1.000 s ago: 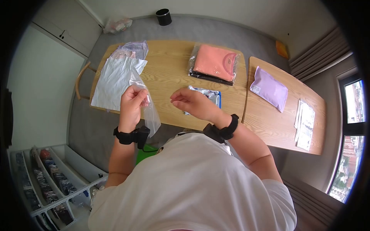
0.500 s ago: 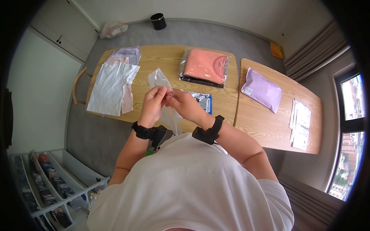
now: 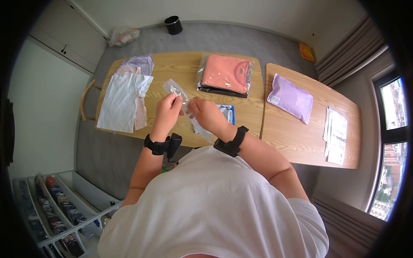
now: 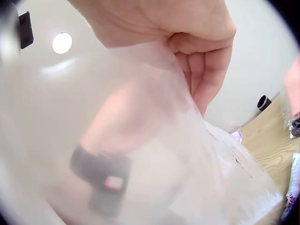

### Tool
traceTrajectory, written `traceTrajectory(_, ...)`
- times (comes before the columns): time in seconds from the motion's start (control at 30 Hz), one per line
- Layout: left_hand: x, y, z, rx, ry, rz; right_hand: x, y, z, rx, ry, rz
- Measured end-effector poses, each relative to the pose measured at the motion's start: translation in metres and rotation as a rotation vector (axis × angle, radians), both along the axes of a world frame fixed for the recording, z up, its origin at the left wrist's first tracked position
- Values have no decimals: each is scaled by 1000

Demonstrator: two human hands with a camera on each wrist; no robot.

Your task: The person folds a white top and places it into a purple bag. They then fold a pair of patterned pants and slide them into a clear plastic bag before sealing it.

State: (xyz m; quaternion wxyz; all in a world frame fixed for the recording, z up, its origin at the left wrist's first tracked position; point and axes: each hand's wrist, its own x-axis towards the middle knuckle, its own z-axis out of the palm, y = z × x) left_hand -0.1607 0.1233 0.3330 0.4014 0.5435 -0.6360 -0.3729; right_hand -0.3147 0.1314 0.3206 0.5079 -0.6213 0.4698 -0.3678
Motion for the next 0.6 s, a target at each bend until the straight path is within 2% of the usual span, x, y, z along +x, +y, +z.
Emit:
traceTrajectory(0.1, -4, 3, -3, 125, 108, -38, 5, 3, -2, -153, 101, 45)
traceTrajectory(0.23, -5, 7, -7, 98, 86, 10, 6, 5, 1, -260, 139, 28)
traceTrajectory(0.33, -4, 13, -7, 186, 152, 25, 5, 4, 1, -154, 141, -38)
traceTrajectory(0.4, -7, 15, -11, 175, 455, 47, 5, 3, 1, -78, 13, -39)
traceTrajectory(0.43, -7, 15, -13, 174, 454, 48, 4, 1, 2, -79, 12, -38)
traceTrajectory(0.5, -6, 13, -17, 212, 935, 51, 3, -2, 6, 303, -368, -129)
traceTrajectory(0.6, 2, 11, -24, 193, 843, 154, 0, -1, 10, 263, -294, -112)
